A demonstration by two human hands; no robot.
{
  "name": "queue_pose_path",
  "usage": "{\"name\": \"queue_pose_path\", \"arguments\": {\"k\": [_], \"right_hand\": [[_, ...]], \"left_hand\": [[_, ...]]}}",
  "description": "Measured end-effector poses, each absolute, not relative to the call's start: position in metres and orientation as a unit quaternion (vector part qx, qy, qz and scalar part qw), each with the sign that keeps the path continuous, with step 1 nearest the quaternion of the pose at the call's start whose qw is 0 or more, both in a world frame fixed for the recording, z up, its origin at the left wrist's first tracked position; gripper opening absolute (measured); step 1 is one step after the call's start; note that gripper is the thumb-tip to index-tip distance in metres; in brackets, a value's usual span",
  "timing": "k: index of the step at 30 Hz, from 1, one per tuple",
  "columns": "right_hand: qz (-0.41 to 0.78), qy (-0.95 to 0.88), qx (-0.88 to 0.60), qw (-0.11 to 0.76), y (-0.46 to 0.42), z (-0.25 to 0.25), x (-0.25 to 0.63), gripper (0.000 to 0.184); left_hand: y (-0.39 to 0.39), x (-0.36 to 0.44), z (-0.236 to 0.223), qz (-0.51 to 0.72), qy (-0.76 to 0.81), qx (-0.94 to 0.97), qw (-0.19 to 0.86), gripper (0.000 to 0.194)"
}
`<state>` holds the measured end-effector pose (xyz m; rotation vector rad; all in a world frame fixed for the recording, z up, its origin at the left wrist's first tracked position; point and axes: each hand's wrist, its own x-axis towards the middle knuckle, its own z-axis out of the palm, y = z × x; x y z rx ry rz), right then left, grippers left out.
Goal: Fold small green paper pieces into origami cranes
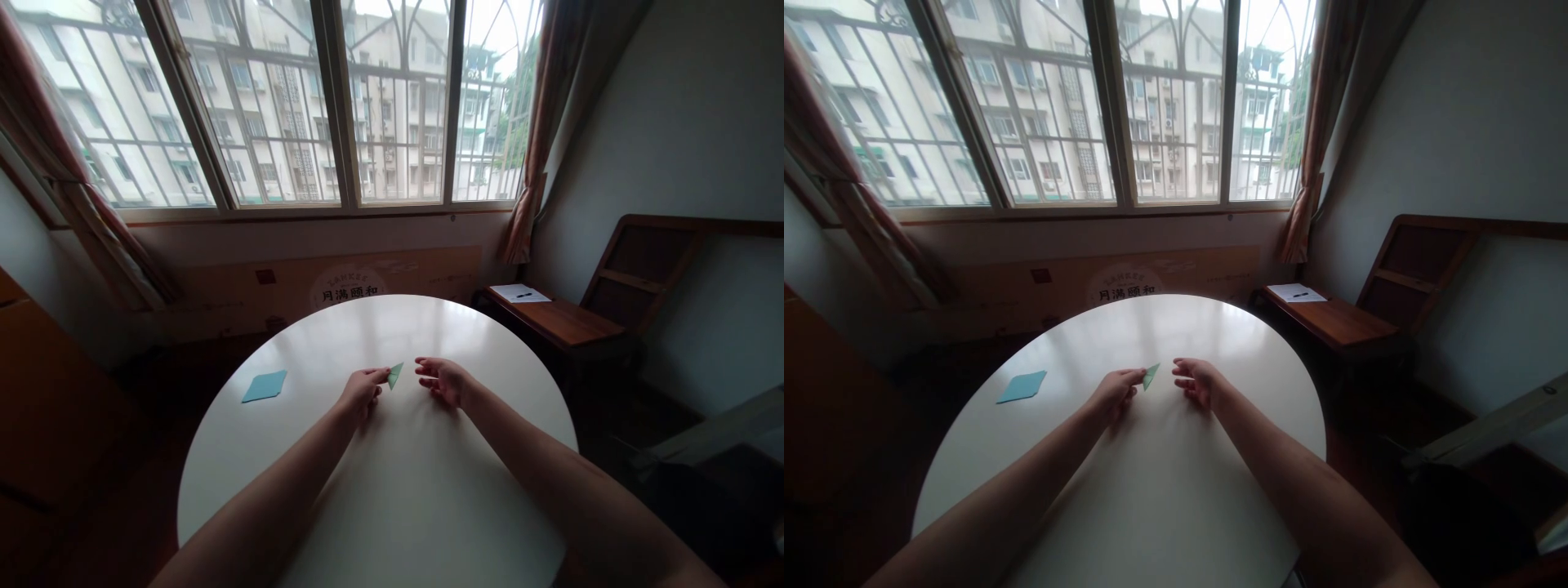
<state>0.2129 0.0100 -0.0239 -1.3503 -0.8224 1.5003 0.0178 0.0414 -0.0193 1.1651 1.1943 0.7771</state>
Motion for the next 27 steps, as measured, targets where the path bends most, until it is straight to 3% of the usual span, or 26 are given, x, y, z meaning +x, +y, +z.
{"name": "queue_pose_path", "arguments": {"k": [4, 9, 14, 23, 27], "right_hand": [[0.58, -0.364, -0.524, 0.507, -0.004, -0.029, 0.204, 0.033], [0.58, -0.432, -0.474, 0.503, -0.014, -0.029, 0.191, 0.041], [0.587, -0.459, -0.425, 0.514, -0.012, -0.031, 0.184, 0.051], [0.588, -0.505, -0.351, 0.524, -0.017, -0.032, 0.187, 0.029], [0.584, -0.513, -0.349, 0.523, -0.02, -0.027, 0.189, 0.023]], "left_hand": [[0.038, 0.011, -0.02, 0.382, 0.483, 0.456, 0.643, 0.037], [0.034, 0.007, -0.022, 0.399, 0.444, 0.402, 0.694, 0.05], [0.025, 0.009, -0.018, 0.368, 0.407, 0.365, 0.752, 0.048], [0.01, 0.008, -0.005, 0.245, 0.35, 0.352, 0.833, 0.043], [0.011, 0.006, 0.0, 0.218, 0.363, 0.414, 0.806, 0.036]]}}
